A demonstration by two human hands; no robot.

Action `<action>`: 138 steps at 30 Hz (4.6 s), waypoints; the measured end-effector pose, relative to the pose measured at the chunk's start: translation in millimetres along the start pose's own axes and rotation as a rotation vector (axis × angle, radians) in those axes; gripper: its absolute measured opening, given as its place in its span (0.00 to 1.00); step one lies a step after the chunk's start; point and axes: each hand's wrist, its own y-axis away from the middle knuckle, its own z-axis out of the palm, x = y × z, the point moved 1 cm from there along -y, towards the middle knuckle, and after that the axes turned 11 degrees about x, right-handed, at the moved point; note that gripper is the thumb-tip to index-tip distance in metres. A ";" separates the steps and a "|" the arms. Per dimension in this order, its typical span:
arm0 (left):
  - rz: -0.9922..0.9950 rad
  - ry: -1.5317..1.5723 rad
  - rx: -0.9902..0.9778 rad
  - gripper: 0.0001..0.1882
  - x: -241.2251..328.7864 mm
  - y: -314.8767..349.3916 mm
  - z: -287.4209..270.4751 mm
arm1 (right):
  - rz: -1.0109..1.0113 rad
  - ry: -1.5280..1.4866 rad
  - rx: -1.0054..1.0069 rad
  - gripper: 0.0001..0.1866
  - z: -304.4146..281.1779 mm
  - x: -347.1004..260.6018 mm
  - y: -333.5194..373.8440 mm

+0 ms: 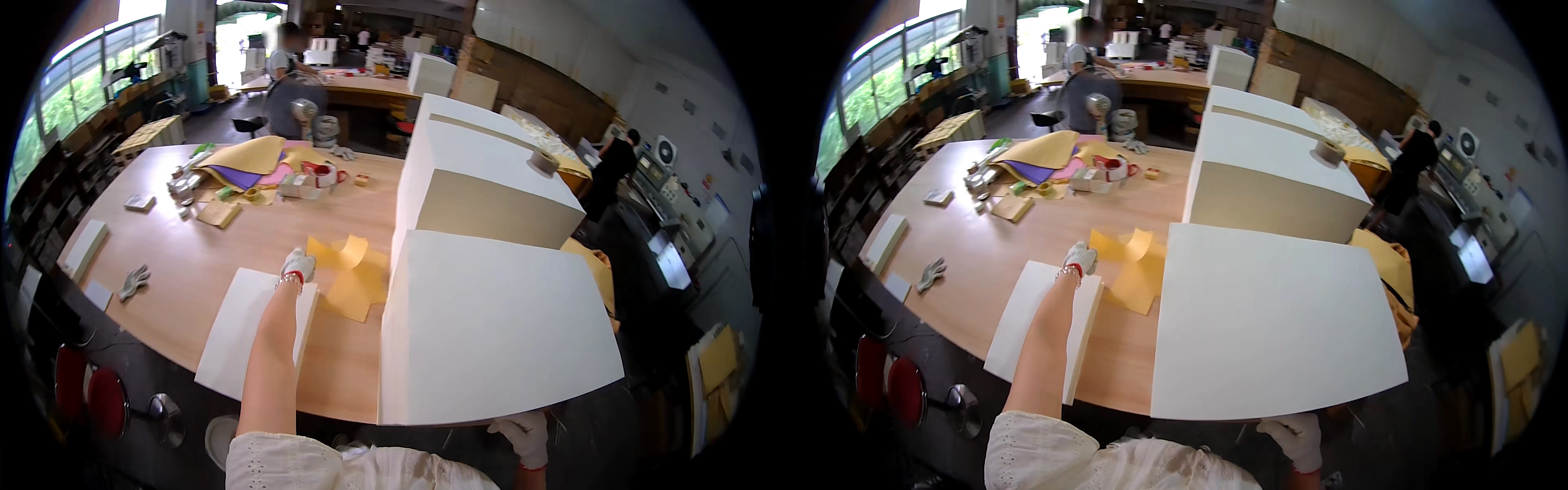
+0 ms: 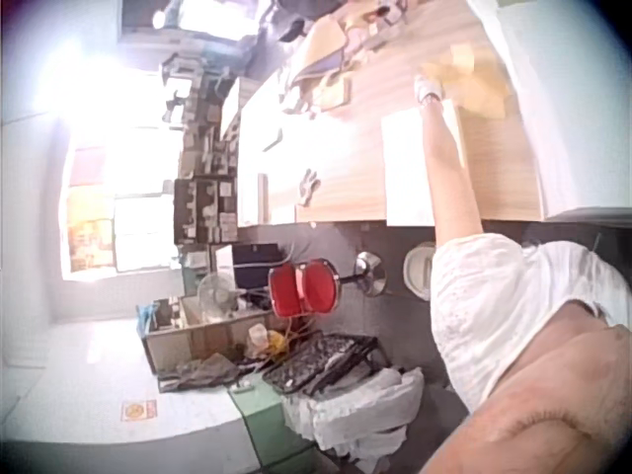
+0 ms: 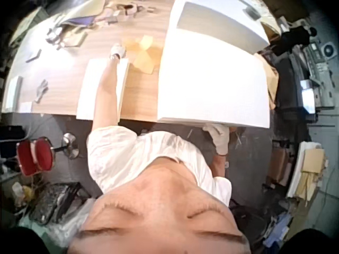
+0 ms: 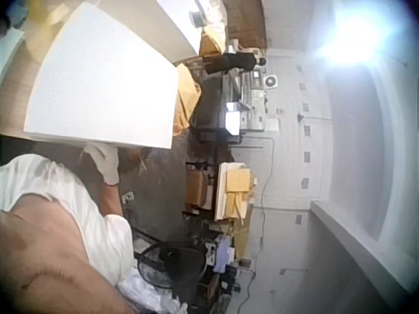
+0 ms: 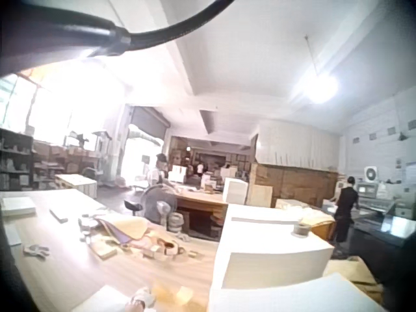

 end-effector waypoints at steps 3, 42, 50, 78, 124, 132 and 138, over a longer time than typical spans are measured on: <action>-0.113 0.083 -0.060 0.11 -12.9 8.6 42.4 | 0.057 0.025 0.085 0.04 10.0 -9.8 0.7; 1.599 -0.437 -0.534 0.17 351.0 554.7 6.7 | -0.330 -0.253 -0.016 0.12 -127.8 69.1 15.4; 1.302 -0.386 -0.651 0.16 355.3 546.8 8.3 | -0.222 -0.674 -0.077 0.20 -147.3 32.3 10.7; 1.833 -0.492 -0.130 0.24 327.8 555.1 23.5 | 0.194 -0.741 -0.204 0.35 -160.7 -24.5 -16.6; 0.863 0.179 0.422 0.34 72.5 226.6 -200.4 | 0.173 -0.996 -0.274 0.28 468.3 -11.0 0.7; 0.131 -0.347 0.162 0.25 -167.0 69.2 -253.3 | 0.554 -0.301 -0.399 0.30 492.0 28.0 -29.1; -0.061 -0.341 0.000 0.23 -200.9 34.0 -259.8 | 0.331 0.471 -0.709 0.54 449.8 -30.6 -48.1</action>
